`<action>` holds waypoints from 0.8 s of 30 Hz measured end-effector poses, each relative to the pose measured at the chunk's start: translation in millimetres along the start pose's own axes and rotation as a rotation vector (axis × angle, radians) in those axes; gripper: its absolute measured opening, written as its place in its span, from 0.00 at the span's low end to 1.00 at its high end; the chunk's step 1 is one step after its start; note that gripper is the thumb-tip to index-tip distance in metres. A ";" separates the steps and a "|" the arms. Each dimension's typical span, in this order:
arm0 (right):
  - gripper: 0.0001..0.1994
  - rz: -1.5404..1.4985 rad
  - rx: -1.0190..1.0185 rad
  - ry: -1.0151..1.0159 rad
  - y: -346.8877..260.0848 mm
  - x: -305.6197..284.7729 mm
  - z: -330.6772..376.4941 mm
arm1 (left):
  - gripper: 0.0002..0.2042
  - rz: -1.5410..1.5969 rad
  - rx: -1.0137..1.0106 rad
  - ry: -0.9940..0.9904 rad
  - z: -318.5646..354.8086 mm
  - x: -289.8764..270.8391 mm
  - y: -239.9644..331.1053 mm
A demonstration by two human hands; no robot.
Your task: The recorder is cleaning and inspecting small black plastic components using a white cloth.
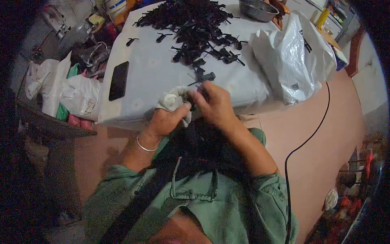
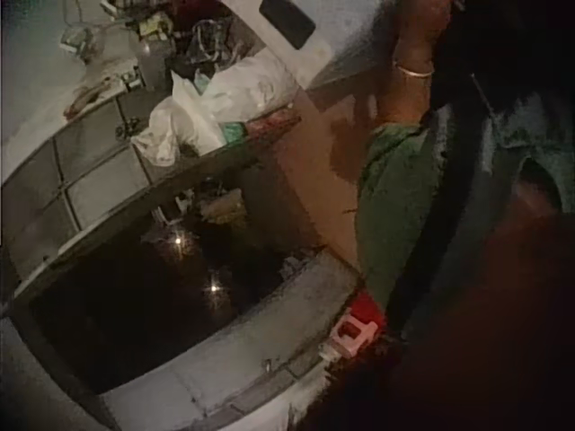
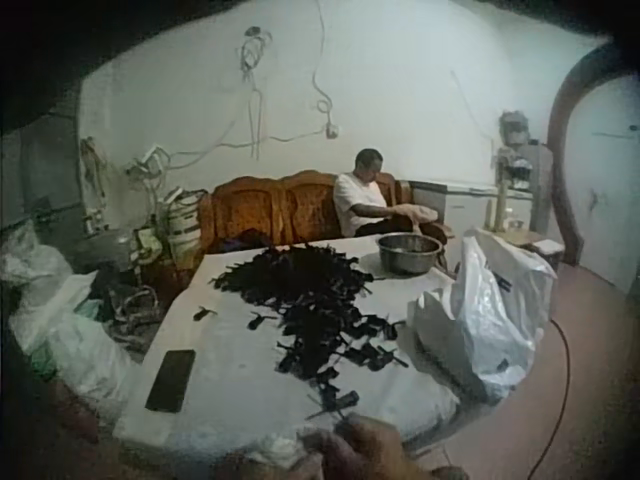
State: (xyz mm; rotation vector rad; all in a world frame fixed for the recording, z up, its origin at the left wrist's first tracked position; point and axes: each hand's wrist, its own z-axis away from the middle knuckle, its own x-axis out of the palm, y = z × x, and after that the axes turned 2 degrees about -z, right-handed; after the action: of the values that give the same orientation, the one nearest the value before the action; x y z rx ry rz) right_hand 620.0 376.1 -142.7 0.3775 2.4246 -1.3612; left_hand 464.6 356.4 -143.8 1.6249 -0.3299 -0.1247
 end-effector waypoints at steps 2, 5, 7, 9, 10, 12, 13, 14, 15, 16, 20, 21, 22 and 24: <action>0.09 -0.221 0.106 -0.026 3.3 1.6 1.0 | 0.10 -0.084 0.030 -0.062 0.9 0.3 -4.0; 0.10 -0.350 0.210 -0.171 -1.3 -4.0 5.9 | 0.10 -0.127 -0.025 0.030 3.5 2.4 6.2; 0.12 -0.122 0.116 -0.248 -0.9 -5.8 8.7 | 0.09 -0.222 0.075 0.063 0.3 3.1 -1.3; 0.13 -0.118 0.147 -0.260 -0.5 -2.6 11.7 | 0.09 -0.320 0.174 0.086 -0.7 6.2 -3.5; 0.15 -0.114 0.175 -0.274 0.6 0.2 13.2 | 0.08 -0.484 0.245 0.125 -0.2 7.9 -3.1; 0.15 -0.239 0.215 -0.246 9.8 7.7 17.1 | 0.07 -0.648 0.317 0.159 -1.6 10.7 -4.0; 0.15 -0.366 0.252 -0.219 14.7 12.1 19.2 | 0.07 -0.737 0.439 0.177 -2.9 11.5 -6.1; 0.15 -0.365 0.254 -0.219 18.7 16.4 21.1 | 0.07 -0.825 0.560 0.197 -3.6 12.0 -8.3; 0.15 -0.402 0.283 -0.195 21.9 20.8 23.1 | 0.07 -0.824 0.558 0.196 -3.4 12.5 -9.8; 0.15 -0.438 0.313 -0.171 23.5 24.5 24.9 | 0.07 -0.874 0.563 0.195 -2.7 13.0 -11.2; 0.16 -0.521 0.387 -0.112 24.8 33.1 33.0 | 0.10 -1.081 0.557 0.140 0.5 9.6 -21.9; 0.15 -0.496 0.382 -0.122 28.7 33.3 33.9 | 0.10 -1.080 0.554 0.137 2.3 9.2 -19.9; 0.15 -0.472 0.376 -0.133 31.0 32.6 35.4 | 0.10 -0.992 0.470 0.121 4.2 9.5 -15.0; 0.15 -0.453 0.361 -0.189 18.4 21.0 33.5 | 0.10 -0.904 0.387 0.111 4.9 9.3 -14.2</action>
State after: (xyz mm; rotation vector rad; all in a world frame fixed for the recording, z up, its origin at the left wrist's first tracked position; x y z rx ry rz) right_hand 613.3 358.0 -181.8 -0.2310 2.1816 -1.9339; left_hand 474.0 349.7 -157.2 2.0514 0.5197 -0.6834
